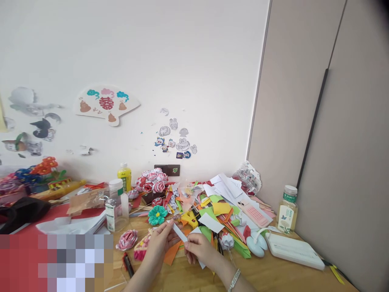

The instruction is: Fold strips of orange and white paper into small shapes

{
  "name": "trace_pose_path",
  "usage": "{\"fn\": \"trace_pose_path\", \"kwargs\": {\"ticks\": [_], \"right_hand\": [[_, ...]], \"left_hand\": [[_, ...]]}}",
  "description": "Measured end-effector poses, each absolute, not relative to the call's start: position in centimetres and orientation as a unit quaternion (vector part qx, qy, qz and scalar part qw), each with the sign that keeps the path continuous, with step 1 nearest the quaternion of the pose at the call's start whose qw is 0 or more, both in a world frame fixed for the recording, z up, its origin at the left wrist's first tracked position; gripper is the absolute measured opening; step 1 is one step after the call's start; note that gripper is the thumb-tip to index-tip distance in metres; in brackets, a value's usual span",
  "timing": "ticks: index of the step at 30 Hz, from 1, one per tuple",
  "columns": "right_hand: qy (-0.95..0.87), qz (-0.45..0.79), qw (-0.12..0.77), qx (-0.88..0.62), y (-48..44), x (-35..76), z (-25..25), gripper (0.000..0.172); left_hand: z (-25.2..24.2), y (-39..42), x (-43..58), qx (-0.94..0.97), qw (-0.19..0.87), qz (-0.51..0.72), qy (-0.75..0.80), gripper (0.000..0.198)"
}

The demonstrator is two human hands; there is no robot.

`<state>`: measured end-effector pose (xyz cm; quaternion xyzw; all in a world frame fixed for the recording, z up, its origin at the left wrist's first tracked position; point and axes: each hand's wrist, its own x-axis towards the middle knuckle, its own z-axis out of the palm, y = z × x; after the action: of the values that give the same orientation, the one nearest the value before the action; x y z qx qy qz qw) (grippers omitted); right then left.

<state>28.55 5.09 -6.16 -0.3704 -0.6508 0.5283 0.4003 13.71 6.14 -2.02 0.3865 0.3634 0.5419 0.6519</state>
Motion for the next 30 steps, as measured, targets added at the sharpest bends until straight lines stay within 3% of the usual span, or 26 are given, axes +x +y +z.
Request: {"fn": "trace_pose_path", "kwargs": {"ticks": [6, 18, 30], "right_hand": [[-0.667, 0.508, 0.407, -0.362, 4.81, 28.38, -6.02, 0.033], [-0.666, 0.500, 0.406, -0.376, 4.91, 28.21, -6.34, 0.027], [-0.690, 0.474, 0.390, -0.384, 4.76, 28.39, -5.74, 0.033]], "left_hand": [[-1.88, 6.13, 13.54, 0.391, 0.642, 0.554, 0.357, 0.026], [-1.99, 6.11, 14.10, 0.427, 0.634, 0.517, 0.384, 0.025], [-2.15, 5.64, 14.15, 0.408, 0.666, 0.509, 0.362, 0.027]]}}
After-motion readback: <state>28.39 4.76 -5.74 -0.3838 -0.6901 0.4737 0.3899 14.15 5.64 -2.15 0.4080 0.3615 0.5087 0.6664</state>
